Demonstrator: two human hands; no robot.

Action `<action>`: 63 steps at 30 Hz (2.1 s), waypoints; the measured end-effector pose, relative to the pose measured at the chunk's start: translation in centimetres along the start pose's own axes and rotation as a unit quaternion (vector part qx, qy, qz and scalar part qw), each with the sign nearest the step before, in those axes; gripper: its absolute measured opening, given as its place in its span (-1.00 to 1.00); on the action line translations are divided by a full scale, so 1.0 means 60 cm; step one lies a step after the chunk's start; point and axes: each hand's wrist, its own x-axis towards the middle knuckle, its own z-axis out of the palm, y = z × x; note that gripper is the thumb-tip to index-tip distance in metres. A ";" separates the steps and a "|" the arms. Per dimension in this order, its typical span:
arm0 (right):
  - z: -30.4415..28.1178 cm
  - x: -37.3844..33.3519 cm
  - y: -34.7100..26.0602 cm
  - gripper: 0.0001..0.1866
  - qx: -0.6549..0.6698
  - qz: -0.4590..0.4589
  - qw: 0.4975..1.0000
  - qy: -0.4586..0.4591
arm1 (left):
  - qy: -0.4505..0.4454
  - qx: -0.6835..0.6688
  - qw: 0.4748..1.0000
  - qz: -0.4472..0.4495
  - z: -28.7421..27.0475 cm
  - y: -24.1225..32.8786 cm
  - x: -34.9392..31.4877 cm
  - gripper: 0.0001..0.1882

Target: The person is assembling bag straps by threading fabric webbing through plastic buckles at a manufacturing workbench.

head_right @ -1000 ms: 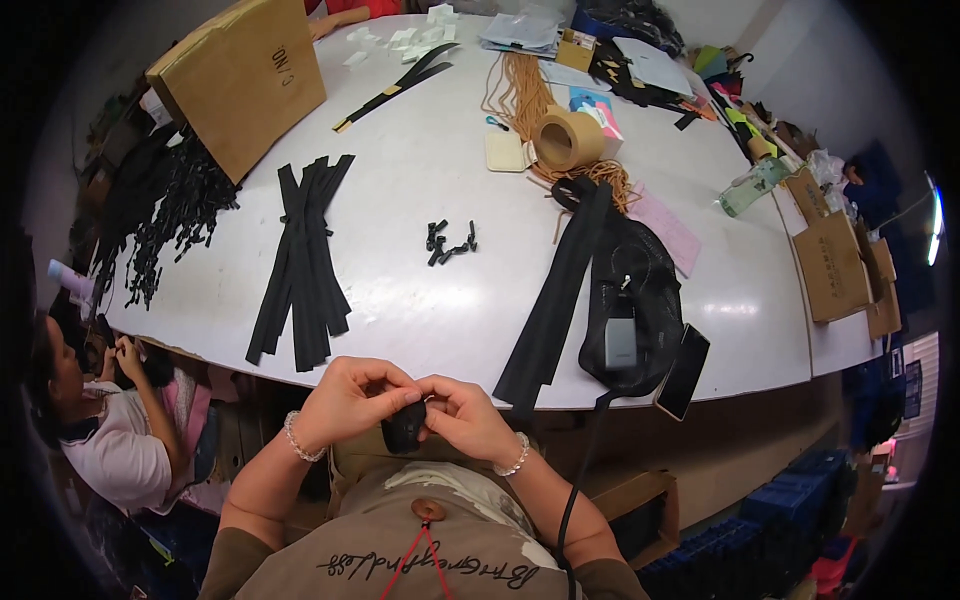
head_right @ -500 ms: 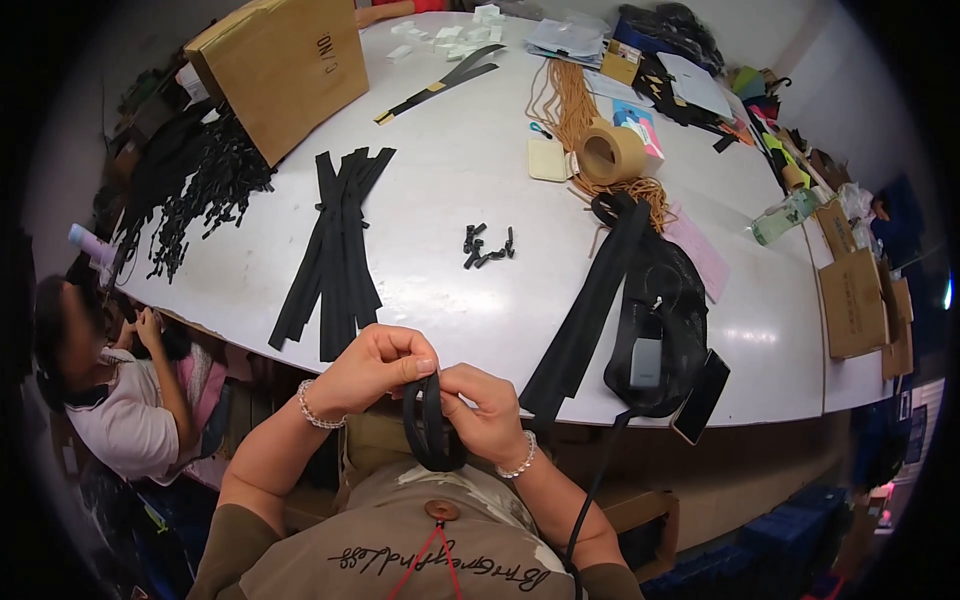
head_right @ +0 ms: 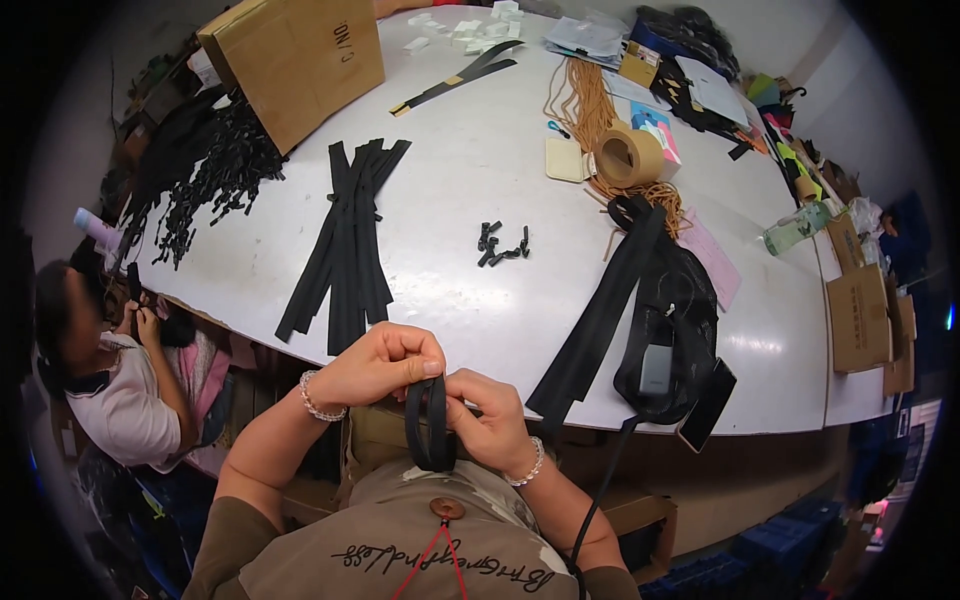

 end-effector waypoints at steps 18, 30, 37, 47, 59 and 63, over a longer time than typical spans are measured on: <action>0.041 -0.058 0.041 -0.81 0.060 0.021 0.996 0.061 | 0.068 -0.076 0.994 0.050 0.007 -0.027 -0.025 -0.84; 0.044 -0.067 0.054 -0.83 0.160 0.090 0.981 0.064 | 0.187 0.032 0.976 0.107 0.040 -0.042 -0.021 -0.90; 0.042 -0.045 0.050 -0.82 0.179 0.116 0.973 0.085 | 0.229 -0.019 0.969 0.092 0.034 -0.056 0.004 -0.87; 0.051 -0.041 0.051 -0.85 0.065 0.064 0.993 0.071 | 0.312 -0.088 0.932 0.165 -0.009 -0.066 0.023 -0.88; 0.065 -0.030 0.053 -0.84 0.108 0.079 0.986 0.100 | 0.215 -0.186 0.953 0.110 -0.006 -0.081 -0.007 -0.76; 0.060 -0.035 0.063 -0.83 0.091 0.093 0.985 0.118 | 0.273 0.018 0.959 0.078 0.027 -0.112 -0.033 -0.79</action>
